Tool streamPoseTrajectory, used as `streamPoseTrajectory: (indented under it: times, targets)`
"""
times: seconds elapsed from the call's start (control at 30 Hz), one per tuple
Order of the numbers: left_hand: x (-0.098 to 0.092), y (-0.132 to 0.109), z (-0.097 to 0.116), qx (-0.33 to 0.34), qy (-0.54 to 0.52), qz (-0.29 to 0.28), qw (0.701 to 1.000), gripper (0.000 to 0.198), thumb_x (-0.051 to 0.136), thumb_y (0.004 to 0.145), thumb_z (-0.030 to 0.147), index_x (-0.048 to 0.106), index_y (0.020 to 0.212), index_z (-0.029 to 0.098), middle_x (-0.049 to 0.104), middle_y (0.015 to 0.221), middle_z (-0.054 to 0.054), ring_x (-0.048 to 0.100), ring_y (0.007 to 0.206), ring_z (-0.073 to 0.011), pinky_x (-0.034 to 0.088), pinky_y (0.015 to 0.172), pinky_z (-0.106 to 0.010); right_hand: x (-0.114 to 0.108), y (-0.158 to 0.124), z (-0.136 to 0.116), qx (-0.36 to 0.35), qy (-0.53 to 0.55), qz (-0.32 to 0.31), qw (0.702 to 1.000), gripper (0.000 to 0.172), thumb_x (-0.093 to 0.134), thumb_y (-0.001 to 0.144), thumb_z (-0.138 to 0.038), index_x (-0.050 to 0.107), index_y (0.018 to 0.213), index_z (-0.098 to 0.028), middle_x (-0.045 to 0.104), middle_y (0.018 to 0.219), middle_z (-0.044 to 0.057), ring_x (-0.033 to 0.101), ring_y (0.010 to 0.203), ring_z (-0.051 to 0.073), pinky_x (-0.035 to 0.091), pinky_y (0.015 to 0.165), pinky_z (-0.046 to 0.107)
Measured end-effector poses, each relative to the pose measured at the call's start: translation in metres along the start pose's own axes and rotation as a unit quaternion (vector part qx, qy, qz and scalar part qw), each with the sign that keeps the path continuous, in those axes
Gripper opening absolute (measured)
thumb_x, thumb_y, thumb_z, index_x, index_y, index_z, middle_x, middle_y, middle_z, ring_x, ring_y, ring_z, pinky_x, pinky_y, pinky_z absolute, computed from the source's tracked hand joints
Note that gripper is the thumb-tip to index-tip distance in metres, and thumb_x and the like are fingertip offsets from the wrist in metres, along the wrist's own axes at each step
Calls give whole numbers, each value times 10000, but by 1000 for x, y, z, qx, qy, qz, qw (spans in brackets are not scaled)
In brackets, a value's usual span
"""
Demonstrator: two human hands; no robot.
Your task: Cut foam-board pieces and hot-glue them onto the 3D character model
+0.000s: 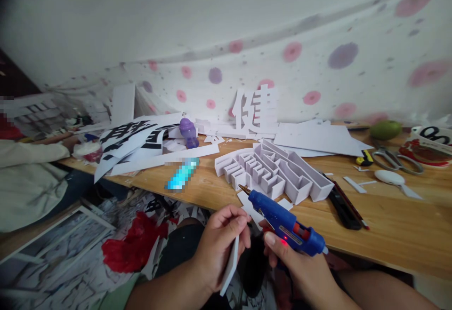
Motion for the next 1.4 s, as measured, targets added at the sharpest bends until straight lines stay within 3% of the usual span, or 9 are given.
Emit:
streamPoseTrajectory:
  times: [0.27, 0.37, 0.47, 0.67, 0.83, 1.0, 1.07, 1.4]
  targets:
    - [2, -5, 3, 14, -16, -19, 1000, 253, 711, 683, 330, 526, 709, 160, 610, 534, 9, 430, 420, -59, 323, 483, -188, 0, -1, 2, 5, 6, 7, 1000, 338, 736, 667, -465, 667, 810, -167, 585, 513, 18, 542, 447, 162, 428, 436, 270]
    - [4, -7, 8, 30, -37, -32, 998, 225, 718, 660, 291, 537, 695, 162, 669, 741, -39, 543, 587, -102, 408, 611, -233, -1, 2, 5, -4, 10, -10, 1000, 329, 733, 675, -450, 669, 838, -172, 605, 542, 22, 536, 448, 153, 426, 438, 263]
    - [3, -7, 10, 33, -24, -24, 999, 211, 720, 623, 263, 538, 669, 168, 652, 747, -38, 565, 699, -137, 404, 647, -239, -3, 6, 7, -4, 9, -30, 999, 316, 738, 675, -436, 676, 851, -180, 618, 560, 29, 555, 470, 164, 444, 463, 271]
    - [-2, -7, 12, 26, -2, 8, 1000, 199, 687, 600, 204, 492, 624, 170, 590, 631, 8, 461, 545, -77, 315, 530, -189, -7, 6, 5, -7, -4, -36, 999, 322, 742, 678, -426, 679, 889, -190, 629, 608, 34, 565, 500, 167, 461, 487, 272]
    - [-2, -7, 11, 32, -19, 4, 999, 257, 713, 619, 211, 459, 633, 176, 606, 618, 17, 445, 511, -62, 299, 520, -183, -8, 7, 9, -4, 8, -33, 999, 311, 743, 682, -416, 680, 880, -185, 625, 581, 34, 564, 492, 165, 462, 484, 270]
    - [-2, -6, 9, 31, -3, -15, 999, 241, 743, 628, 267, 620, 798, 149, 617, 641, 11, 460, 513, -63, 312, 520, -191, -11, 7, 8, -5, 5, -22, 1000, 297, 753, 668, -413, 676, 843, -187, 633, 596, 33, 572, 501, 167, 462, 485, 269]
    - [-2, -5, 4, 9, 9, -22, 1000, 235, 745, 634, 292, 653, 782, 134, 620, 647, 3, 453, 494, -57, 305, 505, -194, -12, 6, 7, 1, 5, -17, 1000, 313, 749, 667, -420, 676, 852, -178, 631, 591, 33, 567, 488, 165, 456, 472, 268]
    - [-4, 5, 0, 10, 39, -53, 998, 276, 709, 709, 383, 580, 668, 142, 542, 531, 40, 360, 409, -29, 244, 458, -183, -10, 0, 4, 7, 45, 25, 999, 377, 747, 663, -464, 663, 864, -157, 586, 521, 9, 520, 444, 126, 401, 438, 228]
Point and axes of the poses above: each hand's wrist, its own y-axis towards the middle knuckle, its own x-axis out of the palm, z = x × y, the point moved 9 cm from there along y, towards the middle knuckle
